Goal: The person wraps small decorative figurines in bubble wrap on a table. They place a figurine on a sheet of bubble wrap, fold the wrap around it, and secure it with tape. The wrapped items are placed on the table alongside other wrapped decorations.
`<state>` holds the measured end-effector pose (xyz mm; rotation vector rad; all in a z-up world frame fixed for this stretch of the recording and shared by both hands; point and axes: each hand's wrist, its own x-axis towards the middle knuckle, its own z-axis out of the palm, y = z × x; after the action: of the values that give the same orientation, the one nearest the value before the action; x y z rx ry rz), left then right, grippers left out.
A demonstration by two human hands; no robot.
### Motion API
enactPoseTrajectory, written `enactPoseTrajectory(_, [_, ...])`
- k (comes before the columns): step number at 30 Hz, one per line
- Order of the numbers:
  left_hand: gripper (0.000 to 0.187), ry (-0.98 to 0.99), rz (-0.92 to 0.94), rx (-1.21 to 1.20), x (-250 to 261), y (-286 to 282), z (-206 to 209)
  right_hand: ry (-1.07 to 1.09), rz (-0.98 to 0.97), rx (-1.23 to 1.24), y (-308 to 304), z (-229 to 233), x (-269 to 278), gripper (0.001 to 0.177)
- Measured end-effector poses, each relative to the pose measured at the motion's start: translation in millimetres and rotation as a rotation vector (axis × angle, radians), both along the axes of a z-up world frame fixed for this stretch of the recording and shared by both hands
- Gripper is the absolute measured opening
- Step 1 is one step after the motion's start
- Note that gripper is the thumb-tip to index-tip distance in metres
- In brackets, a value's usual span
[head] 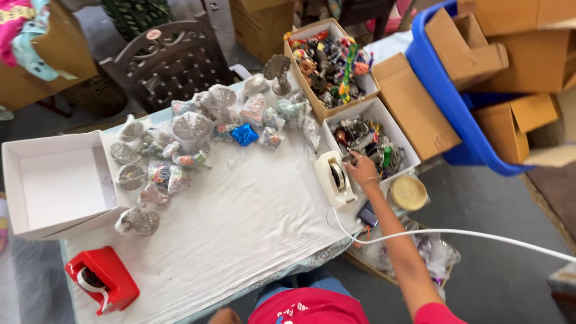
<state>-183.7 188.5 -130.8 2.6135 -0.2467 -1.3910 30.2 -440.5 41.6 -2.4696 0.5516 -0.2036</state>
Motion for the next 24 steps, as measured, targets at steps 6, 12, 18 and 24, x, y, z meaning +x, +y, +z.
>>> enactPoseTrajectory(6, [0.052, 0.11, 0.385, -0.262, 90, -84, 52, 0.025, -0.105, -0.162, -9, -40, 42, 0.04])
enactPoseTrajectory(12, [0.04, -0.167, 0.572, -0.76, 161, -200, 90, -0.161, -0.223, -0.145, -23, 16, 24, 0.029])
enactPoseTrajectory(18, [0.049, 0.062, 0.741, -1.196, 221, -296, 171, -0.236, -0.065, 0.506, 39, 63, 14, 0.021])
enactPoseTrajectory(24, [0.056, 0.279, 1.186, -1.515, 226, -305, 165, 0.211, 0.195, 1.095, 102, 16, -1, 0.03])
